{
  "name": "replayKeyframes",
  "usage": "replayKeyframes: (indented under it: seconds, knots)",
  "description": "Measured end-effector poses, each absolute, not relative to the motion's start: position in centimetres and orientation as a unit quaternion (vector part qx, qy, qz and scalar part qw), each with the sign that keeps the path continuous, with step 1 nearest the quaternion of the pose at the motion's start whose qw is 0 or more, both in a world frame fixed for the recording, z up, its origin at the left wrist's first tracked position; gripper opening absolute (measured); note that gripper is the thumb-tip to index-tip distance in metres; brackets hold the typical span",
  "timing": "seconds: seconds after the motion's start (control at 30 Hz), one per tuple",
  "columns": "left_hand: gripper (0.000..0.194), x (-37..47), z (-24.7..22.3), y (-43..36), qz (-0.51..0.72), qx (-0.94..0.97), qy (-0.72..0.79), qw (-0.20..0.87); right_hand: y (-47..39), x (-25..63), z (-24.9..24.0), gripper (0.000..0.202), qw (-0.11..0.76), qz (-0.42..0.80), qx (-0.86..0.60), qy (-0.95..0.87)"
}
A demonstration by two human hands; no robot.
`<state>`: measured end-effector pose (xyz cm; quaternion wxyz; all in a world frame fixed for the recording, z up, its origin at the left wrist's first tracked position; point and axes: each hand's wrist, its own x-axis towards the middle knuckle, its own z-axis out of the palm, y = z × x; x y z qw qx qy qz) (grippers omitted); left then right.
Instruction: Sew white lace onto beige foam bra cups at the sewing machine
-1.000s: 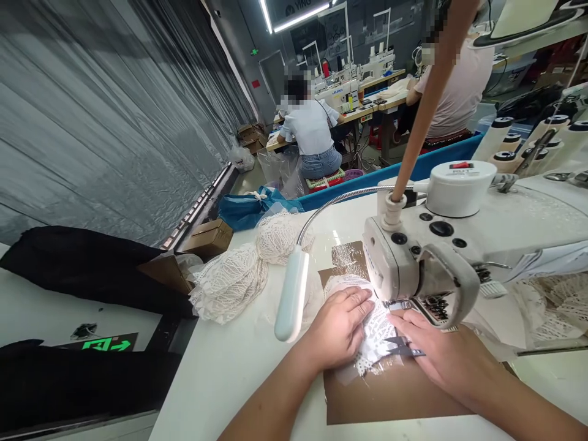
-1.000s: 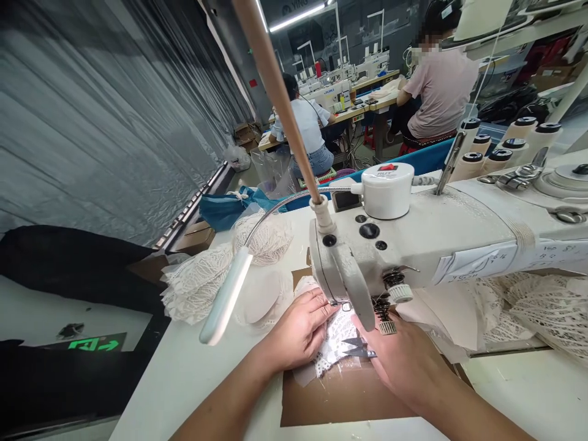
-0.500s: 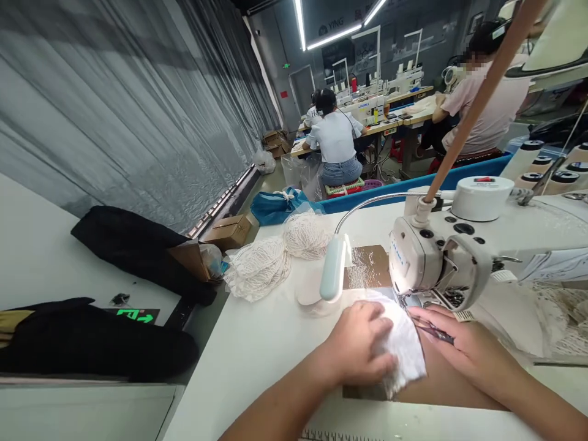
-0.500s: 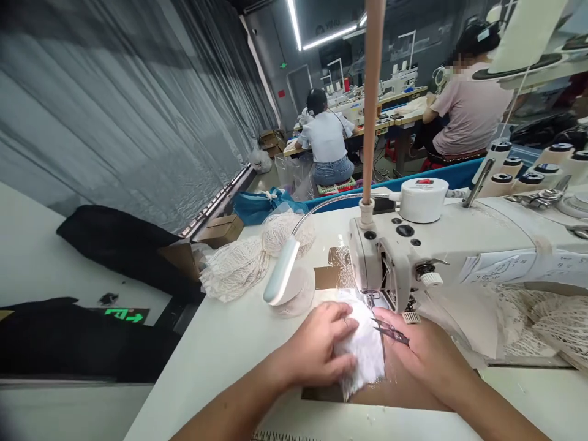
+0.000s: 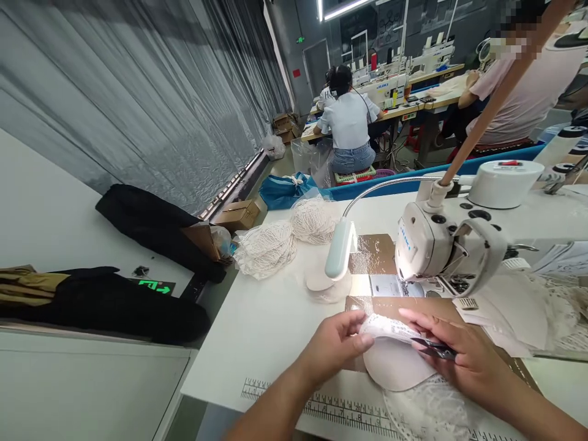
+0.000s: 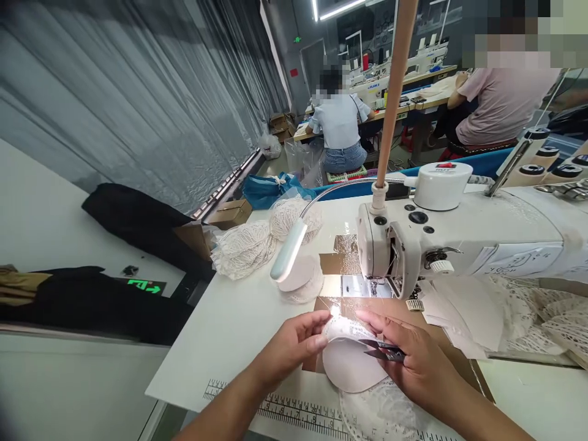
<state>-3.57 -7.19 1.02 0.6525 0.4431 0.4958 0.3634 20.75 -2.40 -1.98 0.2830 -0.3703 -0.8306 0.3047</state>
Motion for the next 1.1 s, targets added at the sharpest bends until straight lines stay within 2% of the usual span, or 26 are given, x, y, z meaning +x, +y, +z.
replayKeyframes:
  seconds: [0.07, 0.13, 0.23, 0.43, 0.6, 0.7, 0.77, 0.83, 0.9, 1.0, 1.1]
  knots:
    - [0.061, -3.4, 0.8, -6.4, 0.329, 0.394, 0.486, 0.707, -2.6, 20.9, -1.8, 0.043, 0.294, 0.316, -0.353, -0.830]
    - [0.056, -2.9, 0.6, -5.9, 0.317, 0.370, 0.485, 0.727, -2.8, 21.0, -1.8, 0.042, 0.293, 0.335, -0.343, -0.827]
    - [0.043, -1.9, 0.3, -5.5, 0.348, 0.384, 0.486, 0.704, -2.9, 21.2, -1.8, 0.043, 0.267, 0.366, -0.347, -0.821]
    - [0.033, -1.8, 0.3, -5.3, 0.353, 0.469, 0.495, 0.640, -2.8, 21.5, -1.8, 0.052, 0.198, 0.356, -0.396, -0.823]
    - [0.023, -3.8, 2.1, -4.9, 0.315, 0.583, 0.565, 0.492, -1.3, 22.9, -3.8, 0.050, 0.157, 0.243, -0.435, -0.853]
    - [0.022, -5.5, 3.5, -3.3, 0.309, 0.640, 0.620, 0.332, -1.0, 23.3, -4.8, 0.052, 0.192, 0.149, -0.460, -0.854]
    - [0.027, -6.5, 3.9, -1.5, 0.285, 0.650, 0.655, 0.260, -1.5, 22.5, -4.5, 0.055, 0.232, 0.106, -0.405, -0.878]
    - [0.038, -7.2, 3.7, 0.3, 0.264, 0.645, 0.671, 0.256, -2.3, 21.2, -3.4, 0.053, 0.230, 0.099, -0.308, -0.918]
    - [0.048, -7.5, 3.1, 1.7, 0.249, 0.636, 0.678, 0.273, -3.0, 20.1, -2.2, 0.043, 0.162, 0.130, -0.247, -0.947]
    - [0.037, -7.7, 1.9, 2.3, 0.231, 0.621, 0.676, 0.322, -3.2, 20.6, -0.9, 0.027, 0.052, 0.176, -0.271, -0.945]
    - [0.020, -7.6, 0.9, 1.3, 0.228, 0.612, 0.644, 0.398, -2.7, 22.9, -0.5, 0.024, 0.042, 0.222, -0.338, -0.913]
